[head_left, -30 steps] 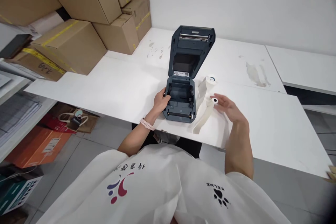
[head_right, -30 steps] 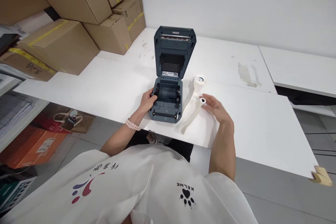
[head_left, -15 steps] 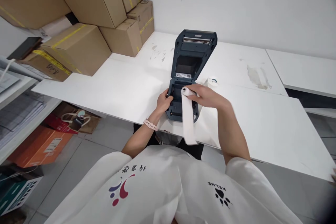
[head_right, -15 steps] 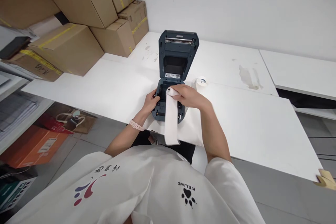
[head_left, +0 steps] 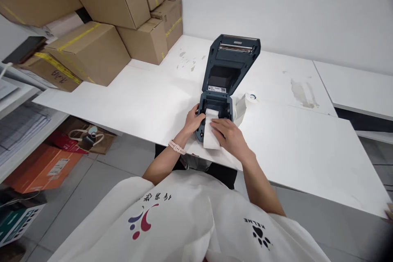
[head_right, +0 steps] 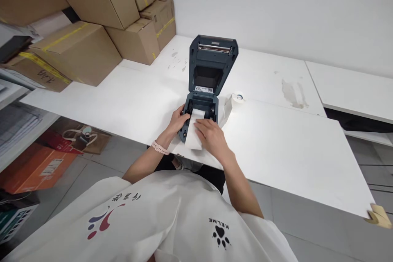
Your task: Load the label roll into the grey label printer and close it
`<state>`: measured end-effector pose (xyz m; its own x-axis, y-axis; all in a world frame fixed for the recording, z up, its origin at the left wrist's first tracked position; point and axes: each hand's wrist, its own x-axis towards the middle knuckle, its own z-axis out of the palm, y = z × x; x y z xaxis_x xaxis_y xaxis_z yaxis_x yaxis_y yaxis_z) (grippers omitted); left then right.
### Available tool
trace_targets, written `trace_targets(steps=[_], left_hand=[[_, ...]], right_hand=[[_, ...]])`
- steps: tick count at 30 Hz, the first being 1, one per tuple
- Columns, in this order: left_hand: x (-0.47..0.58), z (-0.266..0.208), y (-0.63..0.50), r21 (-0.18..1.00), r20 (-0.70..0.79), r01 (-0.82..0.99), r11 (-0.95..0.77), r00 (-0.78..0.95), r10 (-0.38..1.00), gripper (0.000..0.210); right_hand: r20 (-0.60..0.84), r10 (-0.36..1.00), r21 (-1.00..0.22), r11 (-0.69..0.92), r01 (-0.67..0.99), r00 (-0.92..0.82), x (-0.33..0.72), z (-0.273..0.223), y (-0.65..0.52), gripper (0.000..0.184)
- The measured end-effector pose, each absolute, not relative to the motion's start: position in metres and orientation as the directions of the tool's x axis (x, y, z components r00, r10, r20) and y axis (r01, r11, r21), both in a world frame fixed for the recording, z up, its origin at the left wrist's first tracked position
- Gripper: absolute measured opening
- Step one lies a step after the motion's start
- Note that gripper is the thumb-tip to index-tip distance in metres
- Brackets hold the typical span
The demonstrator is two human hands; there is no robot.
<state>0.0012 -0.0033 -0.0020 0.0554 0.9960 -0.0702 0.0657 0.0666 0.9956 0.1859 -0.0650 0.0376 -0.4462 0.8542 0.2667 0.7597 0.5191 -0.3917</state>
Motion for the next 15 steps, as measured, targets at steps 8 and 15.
trace_targets(steps=[8, 15], left_hand=[[0.001, -0.004, -0.002, 0.995, -0.099, 0.005, 0.099, 0.072, 0.992, 0.056], [0.001, 0.0, -0.003, 0.991, -0.133, 0.016, 0.132, 0.103, 0.986, 0.063]], right_hand=[[0.34, 0.875, -0.417, 0.47, 0.778, -0.346, 0.182, 0.024, -0.105, 0.04], [0.286, 0.845, -0.325, 0.53, 0.784, -0.452, 0.191, 0.021, -0.123, 0.064]])
